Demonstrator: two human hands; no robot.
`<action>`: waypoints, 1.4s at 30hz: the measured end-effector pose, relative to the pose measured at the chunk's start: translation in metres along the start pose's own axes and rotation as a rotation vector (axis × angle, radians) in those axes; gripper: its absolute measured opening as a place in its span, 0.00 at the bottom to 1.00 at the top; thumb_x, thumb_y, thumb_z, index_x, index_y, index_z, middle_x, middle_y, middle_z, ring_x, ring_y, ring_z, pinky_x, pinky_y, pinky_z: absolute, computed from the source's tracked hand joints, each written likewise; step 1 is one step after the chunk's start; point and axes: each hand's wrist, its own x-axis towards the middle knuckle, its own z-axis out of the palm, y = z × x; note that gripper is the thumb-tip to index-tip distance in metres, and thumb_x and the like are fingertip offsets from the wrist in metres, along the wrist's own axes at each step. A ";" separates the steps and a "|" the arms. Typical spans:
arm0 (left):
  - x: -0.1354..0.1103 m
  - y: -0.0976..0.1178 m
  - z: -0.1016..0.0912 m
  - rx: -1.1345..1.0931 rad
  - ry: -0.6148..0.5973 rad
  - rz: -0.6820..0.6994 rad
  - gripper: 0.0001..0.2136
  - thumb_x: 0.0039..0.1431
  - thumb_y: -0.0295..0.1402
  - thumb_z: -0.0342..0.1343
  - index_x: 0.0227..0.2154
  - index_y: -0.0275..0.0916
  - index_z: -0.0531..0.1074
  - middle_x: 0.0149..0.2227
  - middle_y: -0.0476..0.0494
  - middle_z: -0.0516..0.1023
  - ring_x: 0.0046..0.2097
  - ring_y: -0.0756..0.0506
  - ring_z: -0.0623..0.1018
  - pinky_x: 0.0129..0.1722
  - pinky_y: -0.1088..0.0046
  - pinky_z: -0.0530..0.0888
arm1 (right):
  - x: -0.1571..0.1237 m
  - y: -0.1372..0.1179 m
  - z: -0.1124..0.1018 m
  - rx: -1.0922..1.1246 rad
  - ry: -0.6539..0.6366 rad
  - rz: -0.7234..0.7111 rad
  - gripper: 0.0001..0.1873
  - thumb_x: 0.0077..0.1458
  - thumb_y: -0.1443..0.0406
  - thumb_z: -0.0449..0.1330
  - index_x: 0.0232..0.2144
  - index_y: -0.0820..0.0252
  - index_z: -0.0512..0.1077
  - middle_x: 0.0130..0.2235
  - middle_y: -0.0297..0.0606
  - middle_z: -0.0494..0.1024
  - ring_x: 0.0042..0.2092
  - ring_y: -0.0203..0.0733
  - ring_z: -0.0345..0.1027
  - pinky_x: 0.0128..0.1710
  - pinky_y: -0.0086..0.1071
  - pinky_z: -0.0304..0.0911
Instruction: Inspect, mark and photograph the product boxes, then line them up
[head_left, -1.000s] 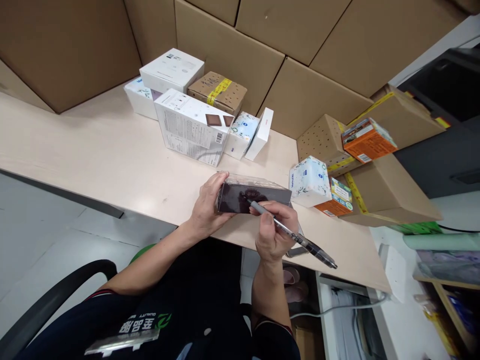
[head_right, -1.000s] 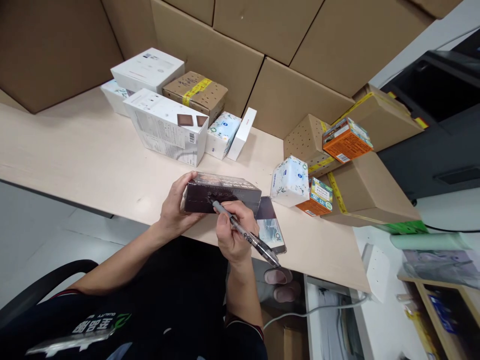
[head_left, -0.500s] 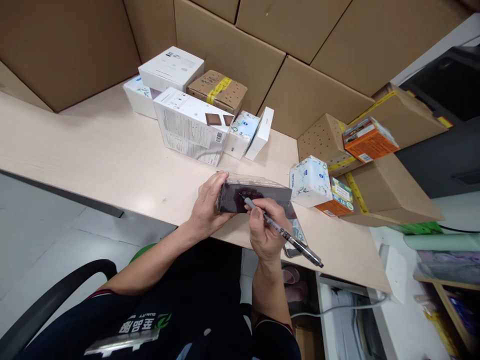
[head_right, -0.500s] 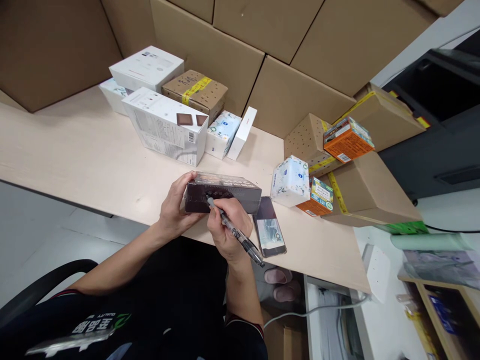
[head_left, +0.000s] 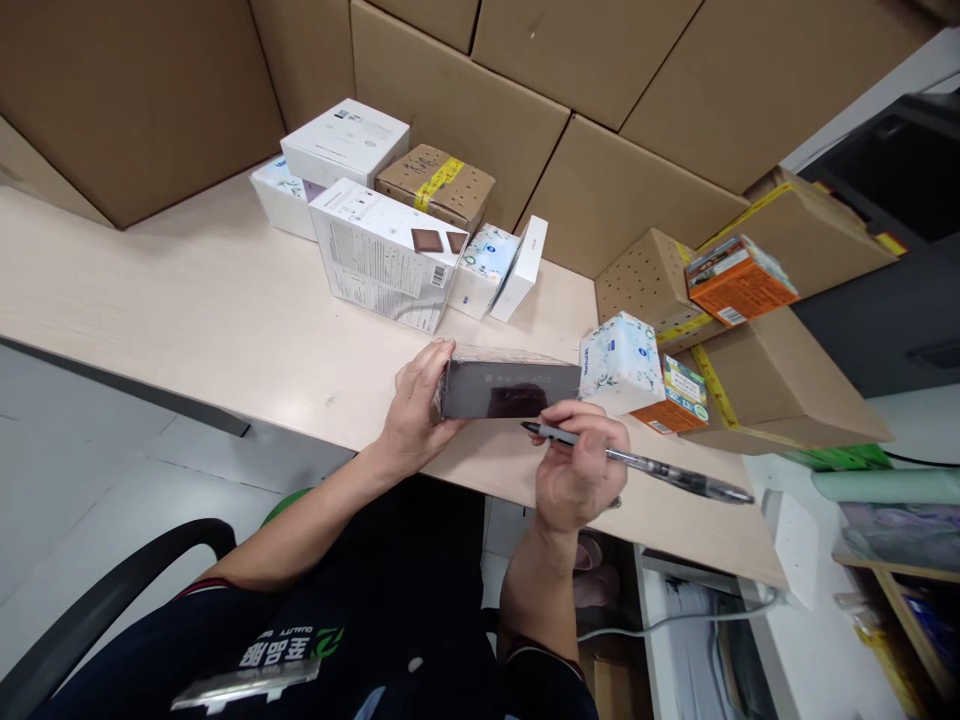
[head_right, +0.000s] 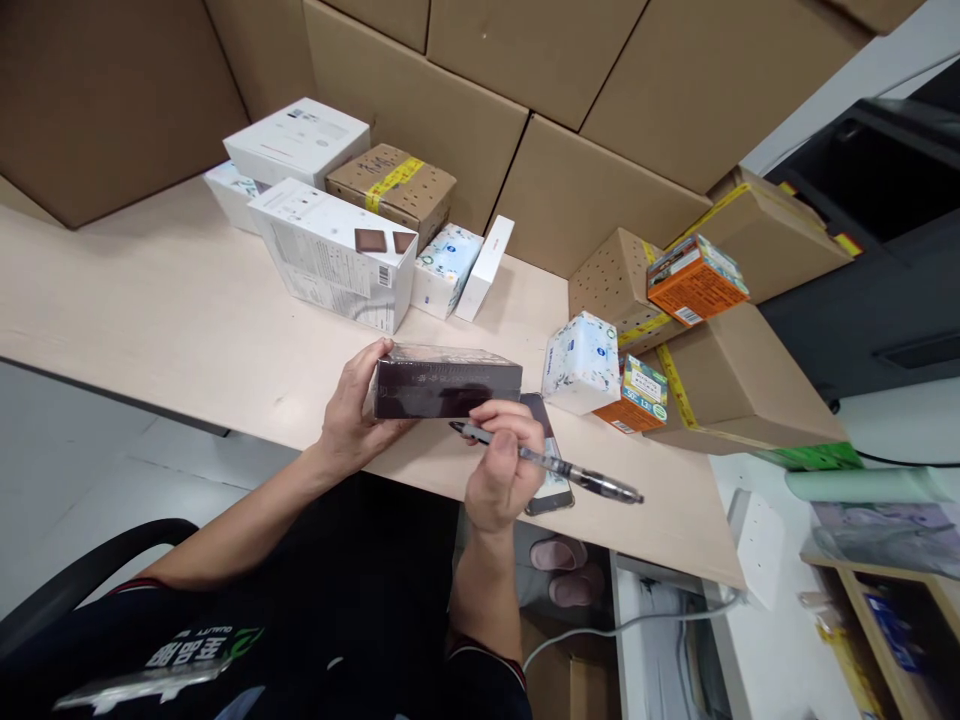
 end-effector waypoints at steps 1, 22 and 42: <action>0.000 0.000 0.000 -0.001 -0.005 -0.003 0.40 0.66 0.42 0.63 0.74 0.40 0.49 0.65 0.27 0.70 0.67 0.34 0.71 0.64 0.54 0.73 | -0.001 -0.002 -0.006 -0.009 0.006 0.064 0.11 0.68 0.59 0.56 0.33 0.55 0.68 0.34 0.34 0.79 0.28 0.35 0.71 0.24 0.29 0.67; 0.000 -0.008 0.005 -0.047 -0.043 -0.072 0.38 0.66 0.31 0.56 0.75 0.39 0.45 0.69 0.30 0.63 0.70 0.34 0.66 0.69 0.51 0.70 | -0.004 0.024 -0.034 -1.227 -0.558 0.507 0.19 0.65 0.49 0.58 0.39 0.58 0.75 0.27 0.38 0.77 0.29 0.46 0.69 0.32 0.34 0.53; -0.001 -0.007 0.007 -0.062 -0.051 -0.089 0.37 0.67 0.29 0.54 0.75 0.40 0.44 0.70 0.30 0.61 0.71 0.34 0.64 0.69 0.49 0.69 | -0.002 0.032 -0.109 -1.215 -0.338 0.335 0.41 0.52 0.46 0.61 0.59 0.68 0.73 0.54 0.60 0.80 0.56 0.64 0.71 0.61 0.58 0.60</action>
